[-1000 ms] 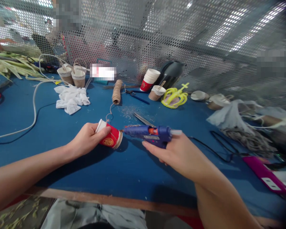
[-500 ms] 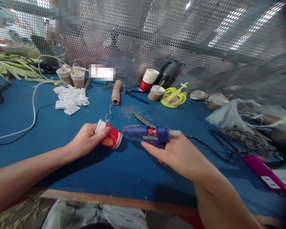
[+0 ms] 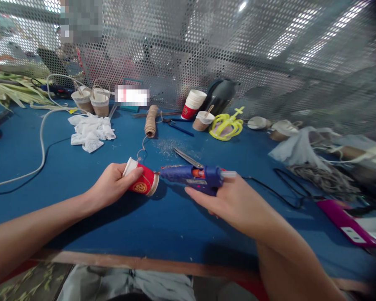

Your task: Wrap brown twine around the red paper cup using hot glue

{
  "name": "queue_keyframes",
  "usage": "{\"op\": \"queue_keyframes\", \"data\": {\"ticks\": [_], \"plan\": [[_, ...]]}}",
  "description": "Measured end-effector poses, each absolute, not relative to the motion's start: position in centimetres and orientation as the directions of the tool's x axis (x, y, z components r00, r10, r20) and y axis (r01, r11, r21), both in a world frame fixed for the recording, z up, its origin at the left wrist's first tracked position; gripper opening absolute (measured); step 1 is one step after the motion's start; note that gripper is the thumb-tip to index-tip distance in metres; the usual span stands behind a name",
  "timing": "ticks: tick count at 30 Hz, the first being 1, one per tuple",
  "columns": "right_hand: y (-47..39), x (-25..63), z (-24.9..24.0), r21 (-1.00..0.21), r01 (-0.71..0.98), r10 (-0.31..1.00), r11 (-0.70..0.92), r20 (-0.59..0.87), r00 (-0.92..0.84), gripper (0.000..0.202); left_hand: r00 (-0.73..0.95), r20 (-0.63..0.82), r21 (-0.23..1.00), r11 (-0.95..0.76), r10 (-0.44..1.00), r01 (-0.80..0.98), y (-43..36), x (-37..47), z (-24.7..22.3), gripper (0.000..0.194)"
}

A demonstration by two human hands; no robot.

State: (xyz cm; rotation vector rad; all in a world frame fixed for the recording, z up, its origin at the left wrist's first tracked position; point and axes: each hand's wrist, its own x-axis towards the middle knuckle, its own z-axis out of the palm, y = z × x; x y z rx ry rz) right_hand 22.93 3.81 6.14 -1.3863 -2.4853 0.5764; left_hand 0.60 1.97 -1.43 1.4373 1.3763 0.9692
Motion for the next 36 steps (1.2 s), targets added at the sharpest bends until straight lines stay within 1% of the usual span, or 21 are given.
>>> {"op": "queue_keyframes", "data": {"ticks": [4, 8, 10, 14, 17, 19, 25, 32, 36], "plan": [[3.64, 22.88, 6.46, -0.477, 0.726, 0.834, 0.496, 0.029, -0.551, 0.016, 0.066, -0.050, 0.955, 0.028, 0.997, 0.296, 2.10, 0.71, -1.29, 0.038], [3.66, 22.80, 6.32, -0.485, 0.750, 0.864, 0.449, 0.020, -0.504, 0.017, 0.069, -0.049, 0.960, 0.028, 0.996, 0.277, 2.14, 0.77, -1.16, 0.037], [3.73, 22.80, 6.18, -0.475, 0.764, 0.870, 0.437, 0.008, -0.493, 0.020, 0.067, -0.043, 0.960, 0.023, 0.997, 0.278, 2.09, 0.77, -1.17, 0.036], [3.80, 23.01, 6.12, -0.448, 0.752, 0.846, 0.482, 0.014, -0.534, 0.031, 0.065, -0.026, 0.953, 0.005, 0.998, 0.303, 2.00, 0.75, -1.30, 0.037], [3.72, 23.18, 6.23, -0.436, 0.759, 0.843, 0.484, -0.001, -0.538, 0.035, 0.083, -0.024, 0.953, -0.002, 0.996, 0.304, 2.01, 0.73, -1.42, 0.037], [3.66, 23.18, 6.32, -0.439, 0.763, 0.845, 0.475, -0.012, -0.534, 0.033, 0.095, -0.026, 0.953, -0.004, 0.995, 0.303, 2.04, 0.70, -1.48, 0.038], [3.58, 22.92, 6.57, -0.464, 0.747, 0.846, 0.476, 0.011, -0.532, 0.020, 0.093, -0.021, 0.945, -0.010, 0.995, 0.328, 2.00, 0.59, -1.61, 0.040], [3.51, 22.92, 6.78, -0.466, 0.724, 0.826, 0.509, 0.028, -0.563, 0.021, 0.094, -0.015, 0.942, -0.017, 0.996, 0.336, 1.95, 0.62, -1.58, 0.039], [3.46, 22.98, 6.77, -0.446, 0.722, 0.809, 0.529, 0.009, -0.587, 0.022, 0.076, -0.025, 0.945, -0.001, 0.997, 0.327, 1.97, 0.66, -1.42, 0.039]]}}
